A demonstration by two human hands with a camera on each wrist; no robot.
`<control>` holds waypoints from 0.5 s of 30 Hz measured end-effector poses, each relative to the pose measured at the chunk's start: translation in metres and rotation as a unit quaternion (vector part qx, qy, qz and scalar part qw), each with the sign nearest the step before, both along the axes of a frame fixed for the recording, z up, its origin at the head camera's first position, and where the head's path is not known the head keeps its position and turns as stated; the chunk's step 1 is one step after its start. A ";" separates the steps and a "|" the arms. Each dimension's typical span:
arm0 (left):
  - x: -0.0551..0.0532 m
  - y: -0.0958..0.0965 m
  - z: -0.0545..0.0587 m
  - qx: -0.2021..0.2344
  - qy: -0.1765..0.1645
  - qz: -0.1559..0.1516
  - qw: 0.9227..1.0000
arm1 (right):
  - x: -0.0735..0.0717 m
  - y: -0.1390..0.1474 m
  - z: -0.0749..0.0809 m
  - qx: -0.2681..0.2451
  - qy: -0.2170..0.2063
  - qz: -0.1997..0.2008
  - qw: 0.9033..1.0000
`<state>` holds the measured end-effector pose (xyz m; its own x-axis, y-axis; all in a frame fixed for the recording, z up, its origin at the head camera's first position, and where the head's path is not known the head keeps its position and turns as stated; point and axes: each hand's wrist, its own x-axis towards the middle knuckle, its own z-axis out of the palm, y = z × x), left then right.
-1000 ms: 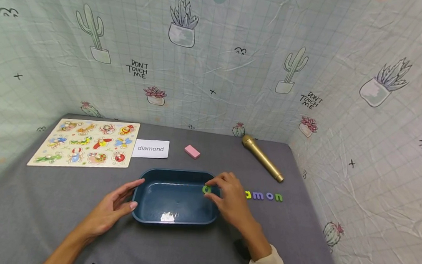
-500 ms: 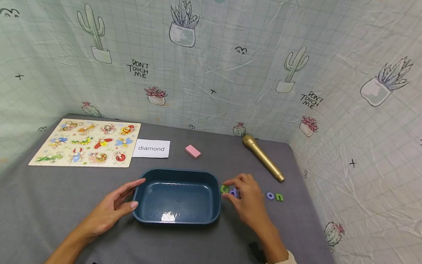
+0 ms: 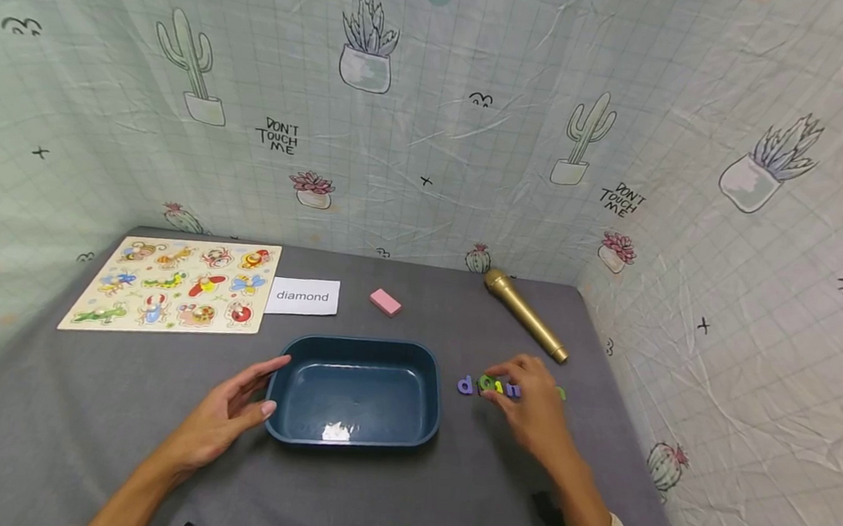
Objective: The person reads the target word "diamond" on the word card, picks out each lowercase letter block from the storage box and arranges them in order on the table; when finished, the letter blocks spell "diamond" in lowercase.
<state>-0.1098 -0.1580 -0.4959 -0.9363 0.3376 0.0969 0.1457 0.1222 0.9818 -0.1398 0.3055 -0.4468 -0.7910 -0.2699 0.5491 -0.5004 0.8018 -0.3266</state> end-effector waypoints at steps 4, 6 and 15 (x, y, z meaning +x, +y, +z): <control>0.000 0.000 -0.001 0.003 0.001 -0.002 1.000 | 0.000 0.014 -0.001 0.000 0.007 -0.009 1.000; 0.000 0.000 -0.001 0.006 0.001 -0.002 1.000 | 0.000 0.020 -0.001 0.001 0.010 -0.016 1.000; 0.000 0.001 0.000 0.012 0.005 -0.004 1.000 | 0.000 0.046 -0.001 0.002 0.008 -0.039 0.999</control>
